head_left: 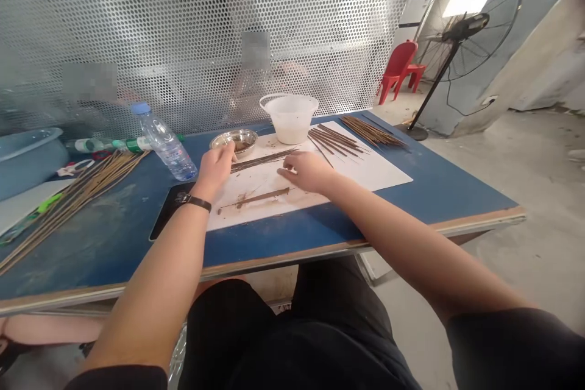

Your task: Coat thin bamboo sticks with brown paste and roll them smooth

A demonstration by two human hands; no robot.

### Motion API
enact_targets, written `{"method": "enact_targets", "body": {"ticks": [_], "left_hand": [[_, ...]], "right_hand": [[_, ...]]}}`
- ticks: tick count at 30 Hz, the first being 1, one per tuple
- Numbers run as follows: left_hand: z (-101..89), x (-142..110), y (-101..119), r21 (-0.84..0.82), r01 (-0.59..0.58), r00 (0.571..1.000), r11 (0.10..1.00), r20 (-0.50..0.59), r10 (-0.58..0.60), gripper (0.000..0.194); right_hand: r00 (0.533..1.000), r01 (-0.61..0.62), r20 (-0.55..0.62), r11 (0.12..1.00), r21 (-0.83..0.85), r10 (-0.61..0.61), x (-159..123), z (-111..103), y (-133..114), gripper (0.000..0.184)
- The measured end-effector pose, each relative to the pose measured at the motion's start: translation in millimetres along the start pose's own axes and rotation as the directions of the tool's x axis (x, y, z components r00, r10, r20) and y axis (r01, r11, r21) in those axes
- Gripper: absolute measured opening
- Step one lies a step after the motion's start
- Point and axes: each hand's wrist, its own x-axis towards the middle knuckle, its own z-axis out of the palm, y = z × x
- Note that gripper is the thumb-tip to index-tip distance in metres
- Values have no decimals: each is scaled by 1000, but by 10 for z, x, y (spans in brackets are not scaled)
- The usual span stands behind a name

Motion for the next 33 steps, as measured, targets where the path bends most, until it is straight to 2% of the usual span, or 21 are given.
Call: {"method": "enact_targets", "body": {"ticks": [2,4,6,9,14,16,18,23,25,27,30,33], "left_hand": [[-5,-11,14,20,-11,999,1000,-40,12,58],[-5,-15,44,20,-25,999,999,-47,26,58],[-6,-12,64,14,-35,998,999,-48,35,58],[-9,1,59,27,-41,998,999,-54,42,56],[3,20,25,37,-45,997,998,-67,48,55],[12,23,12,30,-41,997,999,-71,43,55],[18,24,-3,30,-35,996,999,-80,37,54],[8,23,-20,19,-32,995,999,-93,34,53],[-1,24,-14,21,-31,996,999,-84,33,53],[-9,23,-4,29,-28,996,999,-78,30,53],[-15,15,6,20,-18,997,1000,-78,20,54],[-13,8,1,3,-18,996,1000,-85,19,53]], "right_hand": [[990,137,21,990,21,-137,-72,134,-354,57],[971,221,86,974,36,-224,-115,293,-680,81],[960,208,186,978,27,-209,-133,436,-919,97],[957,127,267,992,-26,-116,-185,562,-1094,106],[967,118,234,992,-46,-104,-449,618,-1165,112],[969,112,228,992,-64,-94,-475,620,-1174,111],[969,92,236,993,-80,-71,-378,610,-1171,111],[953,36,302,995,-97,-5,79,574,-1099,104],[951,36,311,995,-97,-4,116,569,-1064,102],[955,62,294,993,-96,-31,9,572,-1046,104],[959,105,272,991,-80,-80,-295,579,-1063,111],[958,98,279,992,-74,-73,-487,580,-1103,115]]}}
